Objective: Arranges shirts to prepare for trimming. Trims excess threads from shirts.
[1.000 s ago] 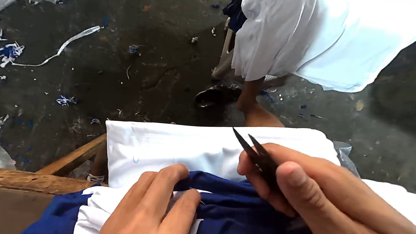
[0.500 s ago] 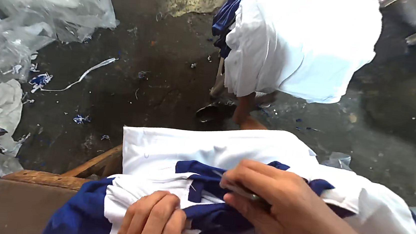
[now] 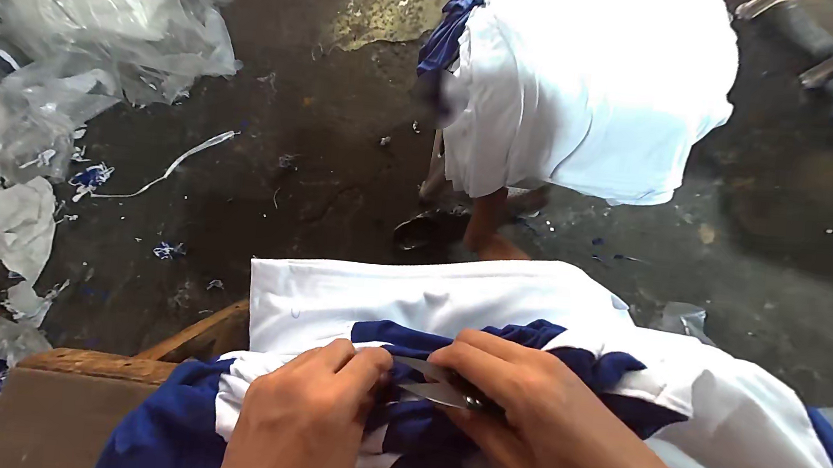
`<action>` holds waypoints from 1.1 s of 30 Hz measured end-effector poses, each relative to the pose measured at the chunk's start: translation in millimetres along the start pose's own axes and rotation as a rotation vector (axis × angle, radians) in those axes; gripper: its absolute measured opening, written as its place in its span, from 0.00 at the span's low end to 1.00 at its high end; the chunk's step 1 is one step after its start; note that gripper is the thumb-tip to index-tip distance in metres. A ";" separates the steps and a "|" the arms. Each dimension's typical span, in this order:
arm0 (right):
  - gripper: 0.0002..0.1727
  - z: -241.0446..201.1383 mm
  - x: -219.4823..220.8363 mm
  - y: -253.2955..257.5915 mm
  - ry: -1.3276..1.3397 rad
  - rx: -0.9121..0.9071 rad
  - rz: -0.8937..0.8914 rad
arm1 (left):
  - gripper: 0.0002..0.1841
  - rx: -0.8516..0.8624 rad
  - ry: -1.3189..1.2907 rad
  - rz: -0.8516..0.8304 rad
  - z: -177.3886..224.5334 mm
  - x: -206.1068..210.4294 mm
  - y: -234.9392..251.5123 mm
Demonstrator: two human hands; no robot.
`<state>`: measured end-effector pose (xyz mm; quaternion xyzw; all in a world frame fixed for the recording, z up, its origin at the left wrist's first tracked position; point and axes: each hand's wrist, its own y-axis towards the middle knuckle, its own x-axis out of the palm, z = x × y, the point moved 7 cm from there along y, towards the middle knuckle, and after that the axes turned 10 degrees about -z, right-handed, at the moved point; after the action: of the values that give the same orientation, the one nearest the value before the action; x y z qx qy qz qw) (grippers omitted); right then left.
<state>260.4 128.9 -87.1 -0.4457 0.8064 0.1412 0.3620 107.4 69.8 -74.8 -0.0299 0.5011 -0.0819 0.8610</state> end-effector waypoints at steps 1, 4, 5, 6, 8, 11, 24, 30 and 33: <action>0.19 1.1 -0.3 0.8 0.024 0.004 -0.018 | 0.14 -0.021 -0.044 -0.008 -3.1 -1.6 -0.5; 0.35 1.9 -1.6 4.5 0.079 0.011 -0.107 | 0.14 -0.103 -0.149 -0.014 -11.2 -6.4 -4.1; 0.36 1.7 -1.8 6.0 0.079 0.011 -0.132 | 0.15 -0.118 -0.168 -0.020 -13.2 -6.9 -5.1; 0.36 1.3 -1.7 7.9 0.065 0.014 -0.151 | 0.15 -0.129 -0.177 -0.023 -15.0 -7.0 -5.8; 0.35 0.2 -0.5 11.9 0.015 0.040 -0.192 | 0.16 -0.147 -0.174 -0.024 -15.8 -7.7 -5.5; 0.33 -0.8 -0.1 20.1 -0.004 0.141 -0.347 | 0.15 -0.151 -0.148 -0.024 -12.0 -8.7 -3.0; 0.28 8.4 7.0 37.1 -0.055 0.156 -0.515 | 0.17 -0.018 -0.037 0.064 -11.9 -1.4 2.4; 0.29 7.8 5.1 32.3 -0.050 0.198 -0.514 | 0.18 -0.162 -0.215 0.208 -44.0 -22.3 -5.6; 0.32 11.6 -0.8 28.7 0.026 0.163 -0.440 | 0.34 -0.242 -0.030 0.137 -42.4 -24.1 -8.3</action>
<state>242.4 151.9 -97.3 -0.5820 0.7030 -0.0126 0.4085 58.0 67.0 -74.0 -0.1004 0.4954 0.0383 0.8620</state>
